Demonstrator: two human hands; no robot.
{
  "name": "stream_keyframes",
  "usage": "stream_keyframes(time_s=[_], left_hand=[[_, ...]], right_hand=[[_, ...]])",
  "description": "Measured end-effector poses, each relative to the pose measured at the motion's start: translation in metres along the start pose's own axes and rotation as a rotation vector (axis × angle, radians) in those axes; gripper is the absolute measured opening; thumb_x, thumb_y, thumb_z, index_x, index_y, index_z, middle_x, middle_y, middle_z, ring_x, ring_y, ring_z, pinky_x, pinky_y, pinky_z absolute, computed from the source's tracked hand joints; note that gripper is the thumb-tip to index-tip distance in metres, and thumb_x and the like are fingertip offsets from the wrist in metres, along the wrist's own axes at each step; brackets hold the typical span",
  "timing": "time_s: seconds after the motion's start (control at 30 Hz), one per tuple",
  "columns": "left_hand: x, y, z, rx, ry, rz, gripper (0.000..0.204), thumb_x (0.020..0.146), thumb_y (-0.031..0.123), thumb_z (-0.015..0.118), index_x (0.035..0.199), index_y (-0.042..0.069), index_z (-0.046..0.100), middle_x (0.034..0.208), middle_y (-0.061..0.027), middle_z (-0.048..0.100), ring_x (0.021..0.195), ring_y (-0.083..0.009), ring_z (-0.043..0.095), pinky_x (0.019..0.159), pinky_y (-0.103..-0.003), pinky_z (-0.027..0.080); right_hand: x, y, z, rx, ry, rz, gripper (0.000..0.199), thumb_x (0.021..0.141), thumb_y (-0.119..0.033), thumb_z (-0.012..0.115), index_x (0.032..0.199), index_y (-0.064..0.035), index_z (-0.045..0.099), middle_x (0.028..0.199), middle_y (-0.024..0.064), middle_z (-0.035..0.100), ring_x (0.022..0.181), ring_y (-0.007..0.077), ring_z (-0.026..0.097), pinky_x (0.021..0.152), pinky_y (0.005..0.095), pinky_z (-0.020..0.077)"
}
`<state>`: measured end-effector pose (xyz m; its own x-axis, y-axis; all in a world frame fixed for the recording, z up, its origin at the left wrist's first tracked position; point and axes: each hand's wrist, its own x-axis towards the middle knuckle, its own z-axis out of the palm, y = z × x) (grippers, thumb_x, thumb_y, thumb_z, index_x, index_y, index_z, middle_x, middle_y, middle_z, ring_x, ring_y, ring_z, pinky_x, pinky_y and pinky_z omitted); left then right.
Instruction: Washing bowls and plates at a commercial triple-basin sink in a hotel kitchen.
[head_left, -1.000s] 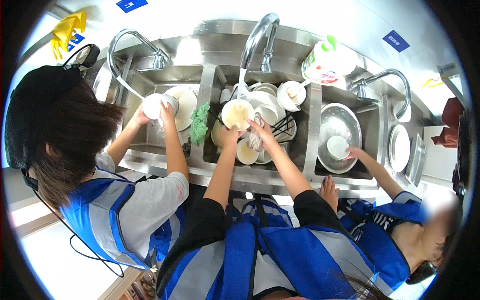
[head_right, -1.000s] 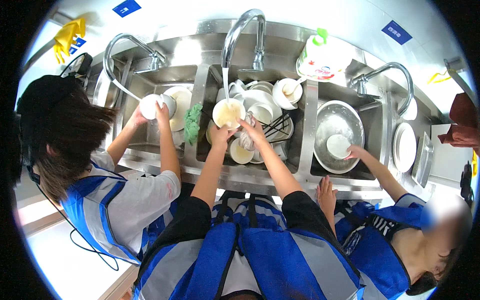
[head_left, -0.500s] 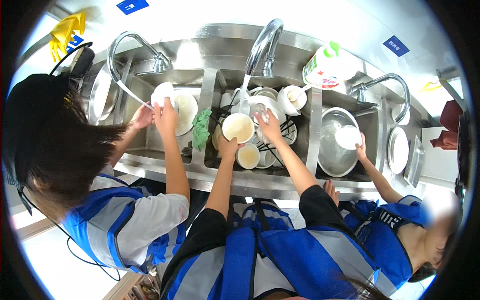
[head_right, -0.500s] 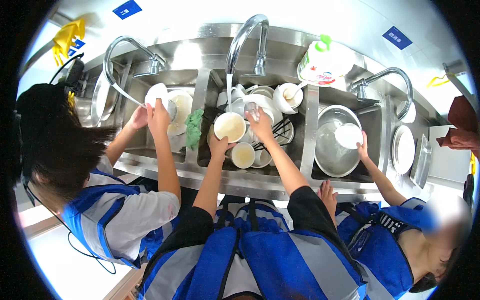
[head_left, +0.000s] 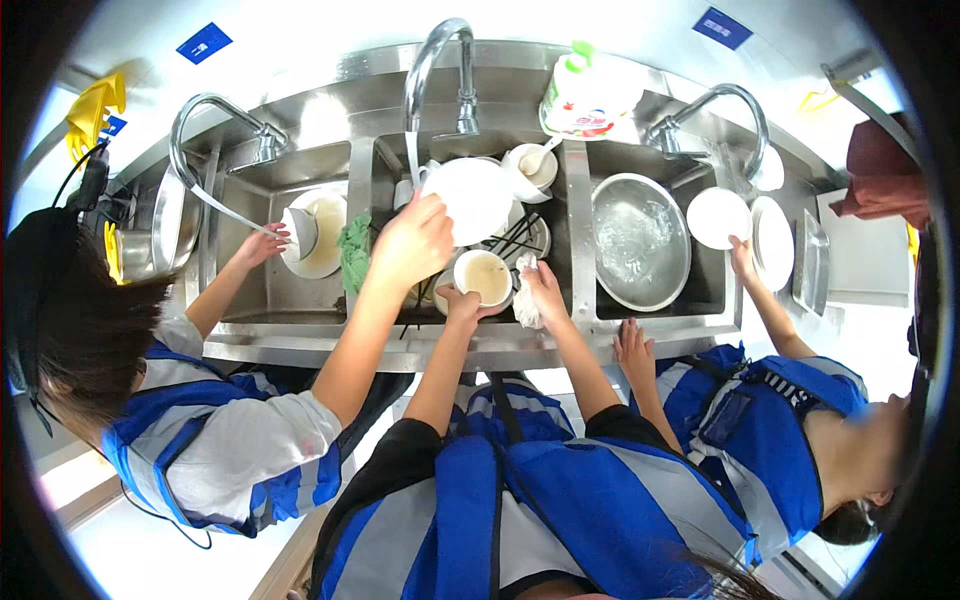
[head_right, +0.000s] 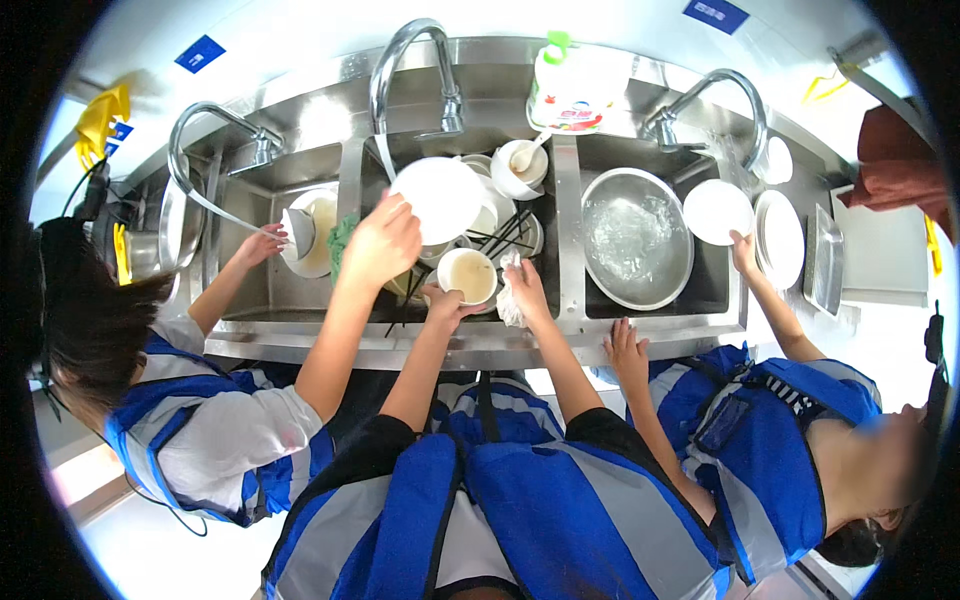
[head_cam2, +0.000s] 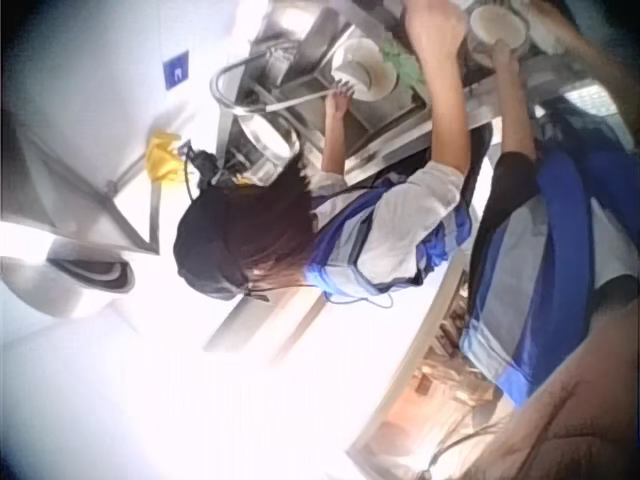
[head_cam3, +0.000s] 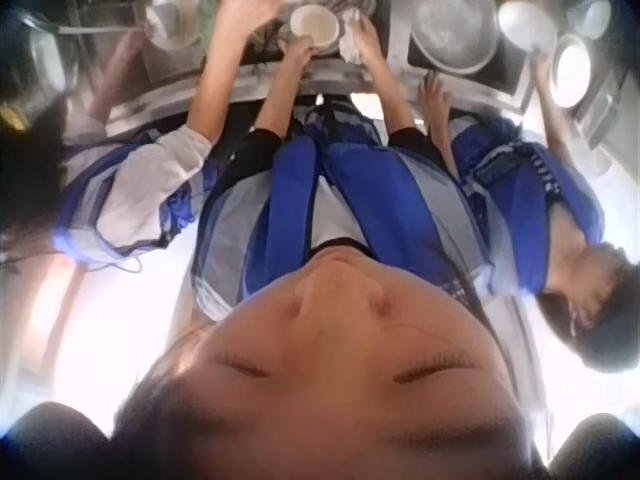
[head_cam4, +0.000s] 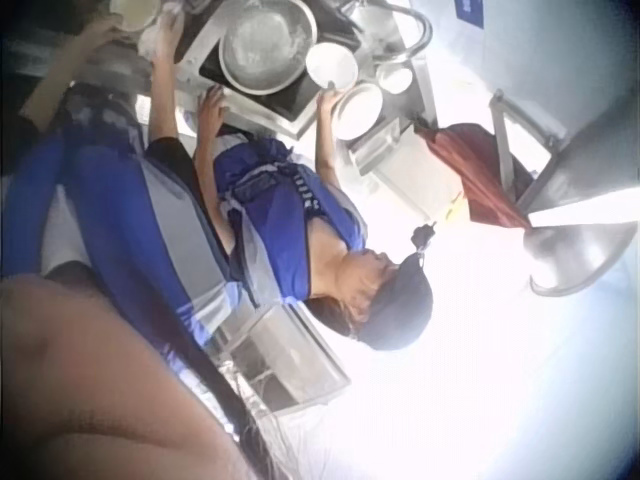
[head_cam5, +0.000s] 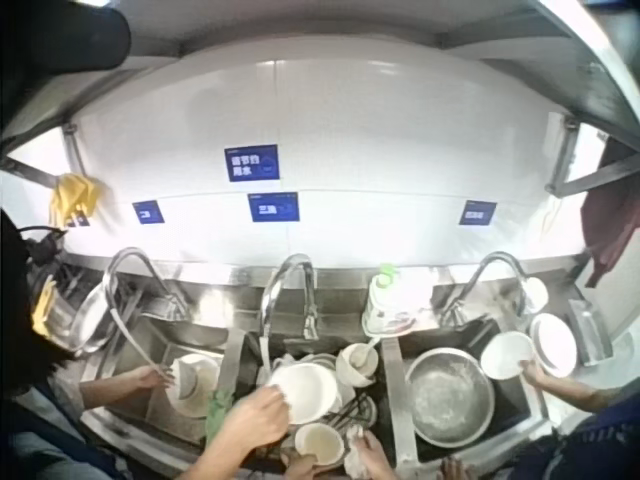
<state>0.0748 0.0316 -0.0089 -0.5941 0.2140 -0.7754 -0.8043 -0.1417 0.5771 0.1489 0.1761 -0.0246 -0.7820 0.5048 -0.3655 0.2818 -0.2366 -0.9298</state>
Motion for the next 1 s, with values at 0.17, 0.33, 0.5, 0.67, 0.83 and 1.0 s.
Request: stream_keyframes(time_s=[0.17, 0.33, 0.5, 0.67, 0.83, 1.0], left_hand=[[-0.003, -0.017, -0.004, 0.131, 0.100, 0.139, 0.072, 0.067, -0.014, 0.038, 0.130, 0.009, 0.012, 0.128, -0.0210, 0.029, 0.107, -0.0403, 0.047, 0.069, -0.051, 0.056], [-0.046, 0.024, 0.032, 0.409, 0.014, 0.199, 0.052, 0.072, -0.003, 0.045, 0.122, 0.006, 0.030, 0.118, -0.0146, 0.039, 0.102, -0.0334, 0.050, 0.066, -0.043, 0.055], [-0.042, 0.081, 0.151, 1.737, -0.727, 1.996, 0.008, 0.062, 0.018, 0.052, 0.059, 0.015, 0.057, 0.063, 0.0018, 0.057, 0.072, -0.0151, 0.054, 0.081, -0.030, 0.040], [-0.049, 0.052, 0.167, 1.808, -0.805, 1.970, 0.008, 0.066, 0.019, 0.053, 0.066, 0.015, 0.060, 0.068, 0.0016, 0.059, 0.076, -0.0147, 0.056, 0.080, -0.029, 0.041], [-0.062, 0.034, 0.172, 1.621, -0.709, 2.054, 0.008, 0.064, 0.017, 0.055, 0.057, 0.017, 0.060, 0.062, 0.0033, 0.059, 0.072, -0.0116, 0.057, 0.078, -0.023, 0.039], [-0.046, 0.005, 0.183, 2.430, -0.650, 1.792, 0.038, 0.075, 0.035, 0.055, 0.100, 0.006, 0.051, 0.094, -0.0027, 0.055, 0.096, -0.0116, 0.048, 0.085, -0.024, 0.039]], right_hand=[[-0.005, 0.010, -0.002, -0.269, 0.095, 0.010, 0.036, 0.081, -0.029, 0.059, 0.103, -0.0026, 0.048, 0.090, 0.0165, 0.059, 0.085, 0.0265, 0.058, 0.077, 0.0346, 0.0429], [-0.010, -0.001, 0.005, -0.341, 0.042, 0.064, 0.038, 0.082, -0.026, 0.060, 0.109, -0.0012, 0.049, 0.094, 0.0136, 0.058, 0.085, 0.0194, 0.055, 0.079, 0.0321, 0.0426], [-0.002, -0.005, 0.009, -0.565, -0.111, 0.001, 0.047, 0.078, -0.026, 0.062, 0.116, -0.0023, 0.049, 0.107, 0.0171, 0.059, 0.093, 0.0263, 0.057, 0.084, 0.0358, 0.0425], [-0.005, 0.008, 0.007, -0.463, -0.135, -0.367, 0.040, 0.079, -0.026, 0.060, 0.110, -0.0019, 0.053, 0.110, 0.0148, 0.056, 0.103, 0.0265, 0.053, 0.088, 0.0355, 0.0386], [0.003, 0.030, -0.001, -0.404, -0.087, -0.472, 0.028, 0.082, -0.021, 0.059, 0.102, -0.0024, 0.057, 0.101, 0.0107, 0.059, 0.096, 0.0237, 0.054, 0.086, 0.0330, 0.0399], [0.028, 0.042, -0.007, -0.188, 0.107, -0.319, 0.028, 0.084, -0.025, 0.057, 0.096, -0.0006, 0.059, 0.092, 0.0116, 0.061, 0.085, 0.0237, 0.055, 0.080, 0.0336, 0.0419]])
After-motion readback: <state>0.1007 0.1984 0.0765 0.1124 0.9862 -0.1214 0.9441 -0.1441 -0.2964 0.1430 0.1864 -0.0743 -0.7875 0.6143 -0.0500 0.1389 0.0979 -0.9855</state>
